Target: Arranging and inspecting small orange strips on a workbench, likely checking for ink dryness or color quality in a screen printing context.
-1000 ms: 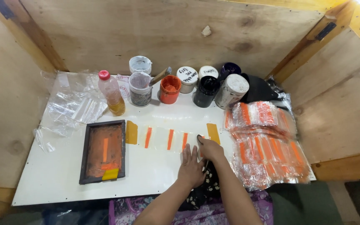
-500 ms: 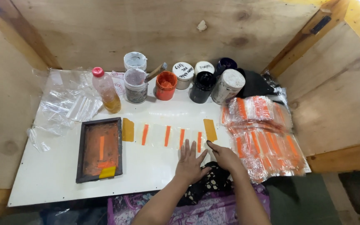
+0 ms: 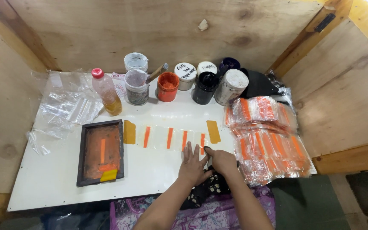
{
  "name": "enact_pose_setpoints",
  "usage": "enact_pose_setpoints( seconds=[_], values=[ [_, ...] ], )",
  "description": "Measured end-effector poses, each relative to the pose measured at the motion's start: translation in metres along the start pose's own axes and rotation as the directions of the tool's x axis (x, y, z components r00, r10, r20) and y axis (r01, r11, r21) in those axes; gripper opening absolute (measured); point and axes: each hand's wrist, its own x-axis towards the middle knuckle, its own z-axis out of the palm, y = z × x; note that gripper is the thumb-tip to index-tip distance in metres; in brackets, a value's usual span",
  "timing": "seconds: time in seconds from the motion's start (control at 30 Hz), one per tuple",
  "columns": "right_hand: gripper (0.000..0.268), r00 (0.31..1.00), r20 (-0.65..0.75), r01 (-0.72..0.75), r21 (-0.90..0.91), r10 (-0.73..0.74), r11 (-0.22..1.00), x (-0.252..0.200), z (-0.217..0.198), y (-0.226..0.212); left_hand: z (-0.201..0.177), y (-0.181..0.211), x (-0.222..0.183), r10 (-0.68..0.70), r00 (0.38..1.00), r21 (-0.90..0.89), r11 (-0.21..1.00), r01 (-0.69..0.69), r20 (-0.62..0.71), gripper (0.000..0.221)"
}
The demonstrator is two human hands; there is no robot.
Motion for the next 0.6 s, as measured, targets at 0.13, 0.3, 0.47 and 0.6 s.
enact_pose_setpoints(
  seconds=[0.13, 0.3, 0.47, 0.6],
  values=[
    [0.055, 1.000, -0.006, -0.022, 0.022, 0.023, 1.000, 0.007, -0.007, -0.002, 0.000, 0.000, -0.001, 0.001, 1.000, -0.020, 1.000, -0.001, 0.005, 0.079],
    [0.060, 0.998, -0.017, -0.055, 0.054, 0.056, 0.997, 0.012, -0.019, -0.007, 0.003, 0.000, -0.001, 0.010, 0.999, 0.017, 1.000, -0.009, -0.046, 0.073],
    [0.059, 0.994, -0.066, -0.076, 0.087, 0.082, 0.993, 0.037, -0.012, 0.002, 0.007, -0.001, 0.002, 0.020, 0.998, -0.014, 1.000, -0.021, -0.057, 0.072],
    [0.056, 0.989, -0.067, -0.112, 0.220, 0.130, 0.969, 0.039, -0.015, -0.001, 0.002, -0.001, -0.002, 0.009, 0.999, -0.018, 1.000, -0.009, -0.039, 0.071]
  ],
)
